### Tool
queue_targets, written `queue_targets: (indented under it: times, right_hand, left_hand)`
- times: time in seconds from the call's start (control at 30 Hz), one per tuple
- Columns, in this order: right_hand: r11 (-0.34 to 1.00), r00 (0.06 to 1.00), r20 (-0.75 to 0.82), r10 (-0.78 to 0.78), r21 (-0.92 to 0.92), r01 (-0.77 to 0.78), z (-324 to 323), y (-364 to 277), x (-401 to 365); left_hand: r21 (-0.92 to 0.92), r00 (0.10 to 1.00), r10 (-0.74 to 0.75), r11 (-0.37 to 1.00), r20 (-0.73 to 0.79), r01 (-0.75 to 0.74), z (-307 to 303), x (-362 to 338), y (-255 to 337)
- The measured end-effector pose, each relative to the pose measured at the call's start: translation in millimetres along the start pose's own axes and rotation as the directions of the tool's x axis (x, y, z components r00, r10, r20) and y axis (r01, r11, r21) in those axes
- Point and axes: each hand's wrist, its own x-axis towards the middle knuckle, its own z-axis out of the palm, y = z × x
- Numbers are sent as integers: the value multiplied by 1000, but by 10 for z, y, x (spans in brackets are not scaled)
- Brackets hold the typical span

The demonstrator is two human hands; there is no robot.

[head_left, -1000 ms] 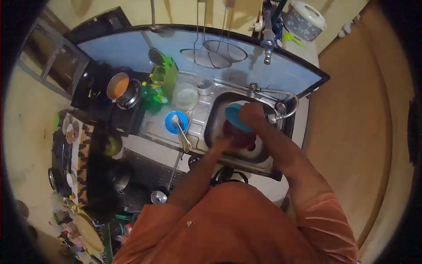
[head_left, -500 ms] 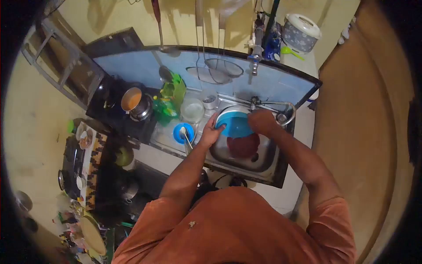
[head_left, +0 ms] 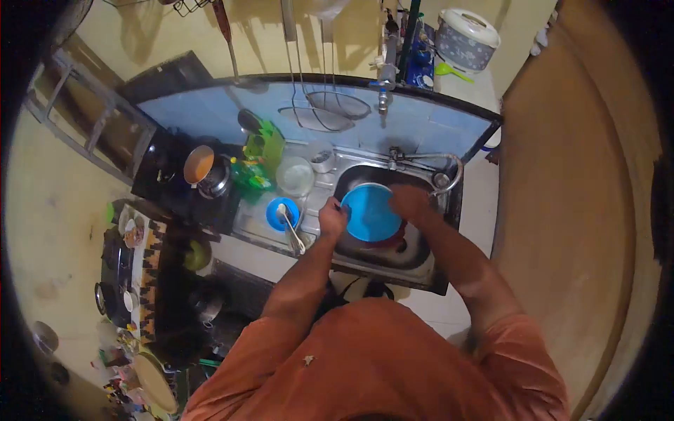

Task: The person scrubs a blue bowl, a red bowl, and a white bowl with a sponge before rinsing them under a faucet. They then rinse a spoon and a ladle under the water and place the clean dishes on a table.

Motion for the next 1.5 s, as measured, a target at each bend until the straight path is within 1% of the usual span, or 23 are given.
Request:
queue_targets:
  times: [0.03, 0.07, 0.13, 0.2, 0.27, 0.3, 0.37, 0.4, 0.47, 0.5, 0.57, 0.6, 0.67, 0.77, 0.9, 1.07, 1.17, 1.27, 1.3, 1.37, 1.4, 1.47, 1.5]
  right_hand:
    - [997, 997, -25, 76, -29, -77, 39, -22, -7]
    - [986, 987, -53, 152, -56, -155, 69, -31, -9]
    - [986, 986, -41, 159, -52, -161, 201, 26, 19]
    - [985, 986, -30, 165, -50, -167, 396, 104, 55]
    - [984, 968, -178, 178, 25, -177, 631, 198, 105]
    - [985, 969, -177, 175, 24, -173, 589, 160, 108]
    - [955, 955, 3, 297, 20, -297, 410, -1, 83]
    - [955, 955, 4, 295, 20, -295, 403, -45, 84]
    - [931, 931, 2, 365, 8, -365, 412, -113, 55]
    - [931, 931, 3, 365, 8, -365, 447, -105, 42]
    - [912, 929, -49, 366, 215, -348, 540, -89, 24]
    - [913, 930, -47, 364, 215, -346, 585, -106, 14]
    - [895, 903, -131, 410, 249, -370, 659, -116, -14]
    - [899, 904, -167, 393, 278, -339, 653, -134, -68]
    - [894, 898, -167, 407, 274, -355, 625, -167, -79]
    - [920, 880, -297, 371, 247, -304, 700, -163, -71]
    - [912, 886, -248, 391, 233, -337, 660, -204, -79]
    - [903, 867, -269, 420, 217, -370, 665, -231, -86]
    - [904, 868, -268, 418, 217, -368, 699, -207, -74]
    - [919, 878, -283, 387, 192, -343, 745, -123, -40]
    - [920, 879, -282, 385, 192, -341, 723, -119, -36]
    - [930, 868, -343, 361, 207, -304, 619, -135, -36]
    - [931, 869, -343, 357, 208, -300, 556, -158, -51]
  left_hand:
    - [18, 997, -37, 999, 64, 36, 17, -32, -6]
    - [15, 997, -40, 999, 63, 39, 40, -61, -10]
    - [117, 991, -99, 989, 88, 88, 113, -122, -62]
    - [145, 989, -114, 984, 90, 100, 166, -173, -85]
    - [176, 988, -127, 978, 88, 110, 183, -205, -100]
    - [185, 984, -161, 972, 81, 144, 193, -218, -125]
    - [193, 978, -197, 965, 73, 180, 188, -222, -135]
    - [198, 972, -218, 960, 87, 198, 158, -225, -115]
    - [204, 965, -240, 955, 103, 216, 97, -240, -77]
    - [193, 967, -236, 957, 93, 215, 83, -247, -81]
    - [182, 969, -233, 960, 82, 215, 65, -252, -80]
    - [144, 966, -245, 962, 87, 231, 58, -250, -103]
    - [105, 962, -255, 964, 95, 245, 55, -252, -134]
    - [111, 961, -255, 963, 104, 244, -5, -270, -25]
    - [87, 966, -236, 970, 107, 228, -4, -292, -54]
    - [98, 969, -225, 972, 103, 215, 36, -301, -115]
    - [102, 972, -223, 971, 79, 215, 90, -320, -163]
    - [58, 975, -218, 975, 52, 215, 104, -291, -208]
    - [18, 987, -151, 989, 61, 150, 122, -290, -276]
    - [-23, 994, -85, 996, 64, 86, 173, -259, -398]
    - [-145, 995, -73, 986, 64, 82, 269, -219, -565]
    - [-264, 996, -63, 961, 57, 76, 265, -171, -630]
    - [-435, 969, -150, 872, 194, 222, 176, -164, -560]
